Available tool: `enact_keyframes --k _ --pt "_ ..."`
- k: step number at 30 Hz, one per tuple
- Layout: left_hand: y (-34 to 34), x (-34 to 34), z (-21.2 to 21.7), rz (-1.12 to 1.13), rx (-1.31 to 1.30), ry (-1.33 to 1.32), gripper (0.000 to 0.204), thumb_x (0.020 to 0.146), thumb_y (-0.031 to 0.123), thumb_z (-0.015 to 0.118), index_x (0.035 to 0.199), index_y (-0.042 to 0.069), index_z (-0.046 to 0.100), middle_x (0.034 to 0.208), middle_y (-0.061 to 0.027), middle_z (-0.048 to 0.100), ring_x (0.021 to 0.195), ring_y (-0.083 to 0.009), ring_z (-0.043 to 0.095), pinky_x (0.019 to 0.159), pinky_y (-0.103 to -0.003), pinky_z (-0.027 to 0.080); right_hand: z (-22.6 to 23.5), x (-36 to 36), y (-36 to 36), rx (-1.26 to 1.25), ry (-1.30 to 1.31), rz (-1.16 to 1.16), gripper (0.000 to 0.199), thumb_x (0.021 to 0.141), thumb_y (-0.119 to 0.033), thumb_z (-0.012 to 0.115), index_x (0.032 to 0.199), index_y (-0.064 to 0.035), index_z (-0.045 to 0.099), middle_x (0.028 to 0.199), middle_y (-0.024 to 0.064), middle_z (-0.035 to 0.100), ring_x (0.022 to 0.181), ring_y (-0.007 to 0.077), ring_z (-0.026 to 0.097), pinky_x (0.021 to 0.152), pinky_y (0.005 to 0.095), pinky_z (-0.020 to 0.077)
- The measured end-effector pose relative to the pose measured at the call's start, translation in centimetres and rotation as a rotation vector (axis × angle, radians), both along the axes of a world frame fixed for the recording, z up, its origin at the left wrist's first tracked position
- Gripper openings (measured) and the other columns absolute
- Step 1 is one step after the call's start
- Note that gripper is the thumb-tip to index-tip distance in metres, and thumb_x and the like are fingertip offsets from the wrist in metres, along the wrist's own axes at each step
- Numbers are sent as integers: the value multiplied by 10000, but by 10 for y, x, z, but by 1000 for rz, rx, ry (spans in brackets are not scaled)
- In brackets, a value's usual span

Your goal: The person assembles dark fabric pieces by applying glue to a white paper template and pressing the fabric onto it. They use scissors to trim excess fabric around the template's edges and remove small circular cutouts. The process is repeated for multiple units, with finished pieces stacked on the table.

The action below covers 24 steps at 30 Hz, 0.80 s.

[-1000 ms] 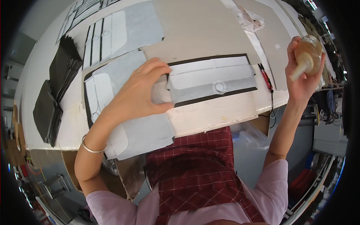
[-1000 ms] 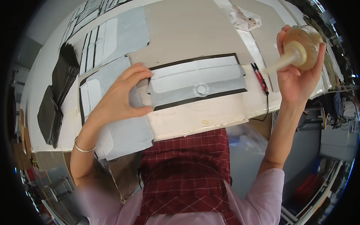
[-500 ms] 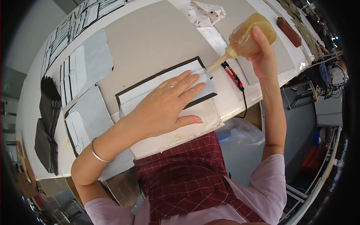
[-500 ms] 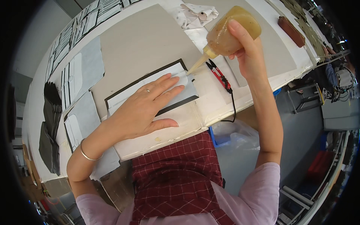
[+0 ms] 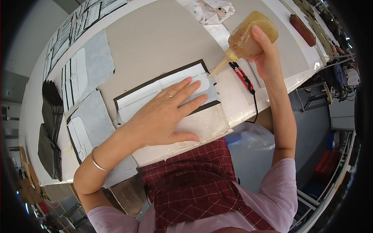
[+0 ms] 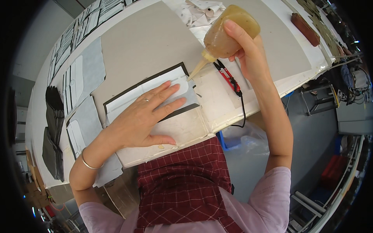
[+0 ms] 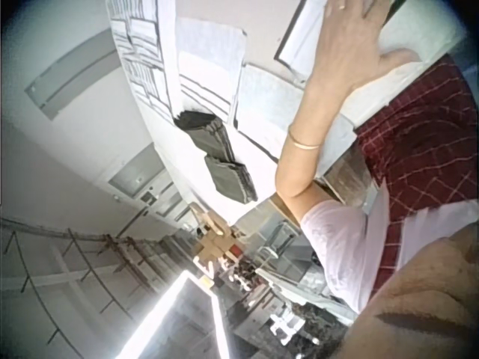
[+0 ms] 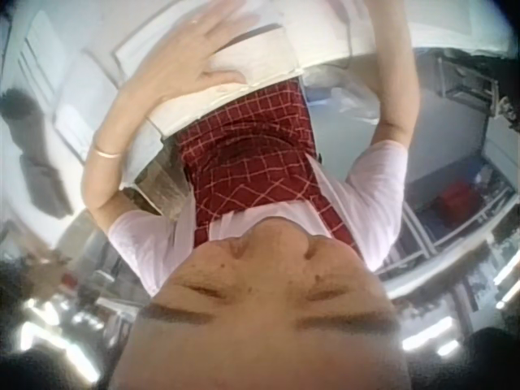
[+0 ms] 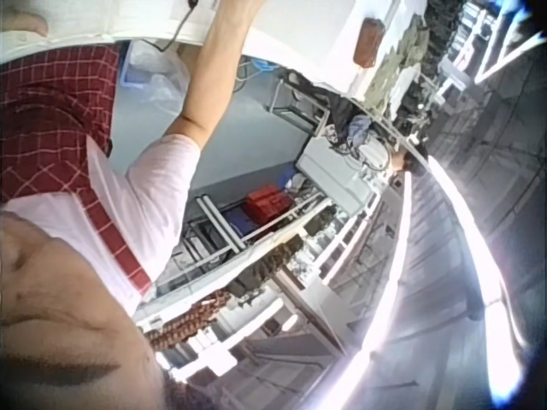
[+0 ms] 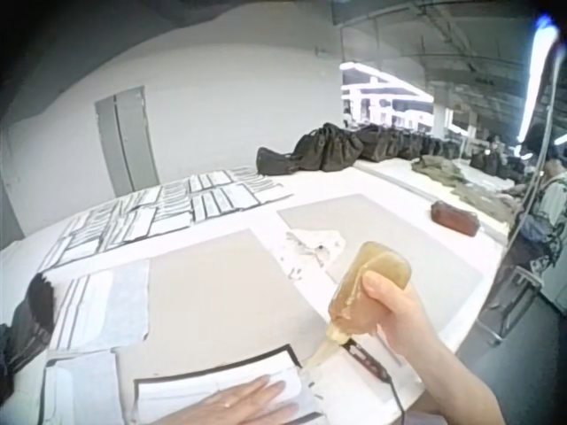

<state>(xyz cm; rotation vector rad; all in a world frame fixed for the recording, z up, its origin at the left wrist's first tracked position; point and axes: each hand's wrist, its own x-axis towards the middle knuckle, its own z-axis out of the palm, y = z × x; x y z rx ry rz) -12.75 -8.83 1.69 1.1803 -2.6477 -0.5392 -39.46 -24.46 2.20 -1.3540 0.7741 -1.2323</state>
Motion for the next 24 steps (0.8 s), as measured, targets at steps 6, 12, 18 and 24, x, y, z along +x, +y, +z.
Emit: enact_keyframes --k 6,12,18,24 --pt "0 -1 0 4 9 2 965 772 627 755 1522 111 435 1604 -203 313 1504 -404 260 1196 -495 301 -2 -2 4 2 10 36 437 913 -412 700 1103 -24 632 866 36 650 678 75 609 446 220 392" --pt "1 -1 1 11 14 4 963 766 627 759 1517 112 445 1605 -201 313 1504 -404 262 1196 -495 302 -1 -5 18 38 37 10 402 920 -391 688 1083 -28 630 846 34 642 662 78 600 443 224 380" --pt "1 0 0 8 7 3 968 759 628 762 1511 104 451 1606 -201 312 1502 -401 268 1201 -489 294 0 -10 23 27 51 44 385 928 -390 681 1055 -30 631 811 31 640 626 77 588 441 227 379" --pt "1 -1 1 5 -3 4 970 751 618 772 1505 95 456 1605 -200 315 1499 -401 276 1201 -490 295 -4 -13 25 69 23 60 396 937 -401 668 1074 -32 624 819 37 648 620 86 594 431 230 382"
